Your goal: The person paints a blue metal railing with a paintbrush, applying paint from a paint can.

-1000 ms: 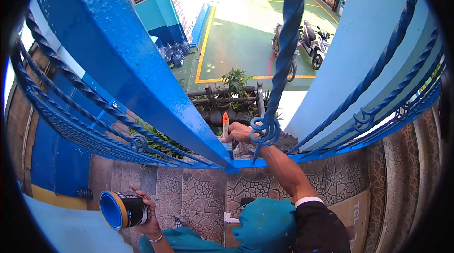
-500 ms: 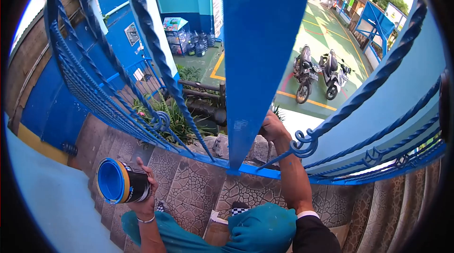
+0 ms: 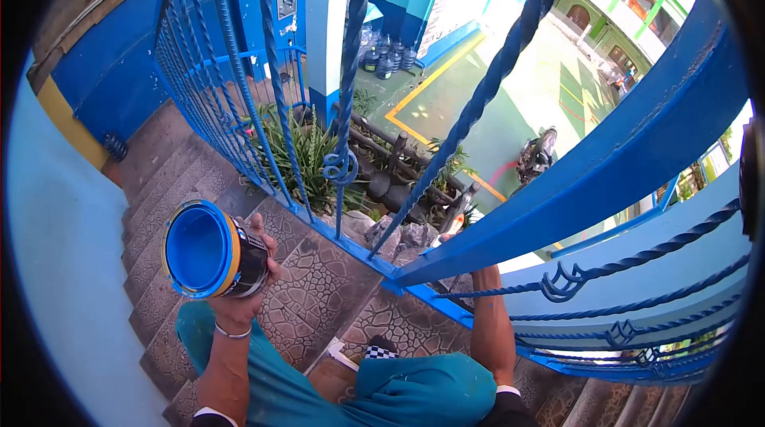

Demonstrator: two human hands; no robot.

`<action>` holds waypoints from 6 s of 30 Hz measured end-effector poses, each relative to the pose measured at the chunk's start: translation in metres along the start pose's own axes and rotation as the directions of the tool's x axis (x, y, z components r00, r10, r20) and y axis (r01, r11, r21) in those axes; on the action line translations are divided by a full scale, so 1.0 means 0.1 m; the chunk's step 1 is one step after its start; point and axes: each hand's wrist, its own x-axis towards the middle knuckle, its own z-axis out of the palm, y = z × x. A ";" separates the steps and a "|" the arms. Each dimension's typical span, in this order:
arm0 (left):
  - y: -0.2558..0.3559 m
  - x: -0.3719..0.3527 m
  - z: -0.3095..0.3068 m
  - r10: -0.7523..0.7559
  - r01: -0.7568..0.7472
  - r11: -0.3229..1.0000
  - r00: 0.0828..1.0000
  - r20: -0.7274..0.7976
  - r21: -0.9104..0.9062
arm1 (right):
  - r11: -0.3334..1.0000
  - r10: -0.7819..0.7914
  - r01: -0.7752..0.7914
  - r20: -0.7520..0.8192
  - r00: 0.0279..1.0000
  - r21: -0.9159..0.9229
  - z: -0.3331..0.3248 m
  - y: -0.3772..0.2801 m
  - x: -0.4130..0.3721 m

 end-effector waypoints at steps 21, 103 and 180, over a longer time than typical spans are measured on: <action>0.01 0.03 -0.08 -0.019 0.015 0.998 0.998 0.059 0.066 | 0.508 -0.262 0.372 -0.272 0.926 0.777 0.30 -0.54 -0.02; 1.44 1.92 5.47 -0.216 0.214 0.975 0.976 -0.025 -0.065 | 0.808 0.566 0.116 -0.816 0.123 0.578 0.93 -2.58 -1.54; 0.77 2.71 6.06 -0.190 0.176 0.974 0.977 0.094 0.143 | 0.635 0.419 -0.772 -0.830 0.369 -0.022 0.62 -3.89 -0.27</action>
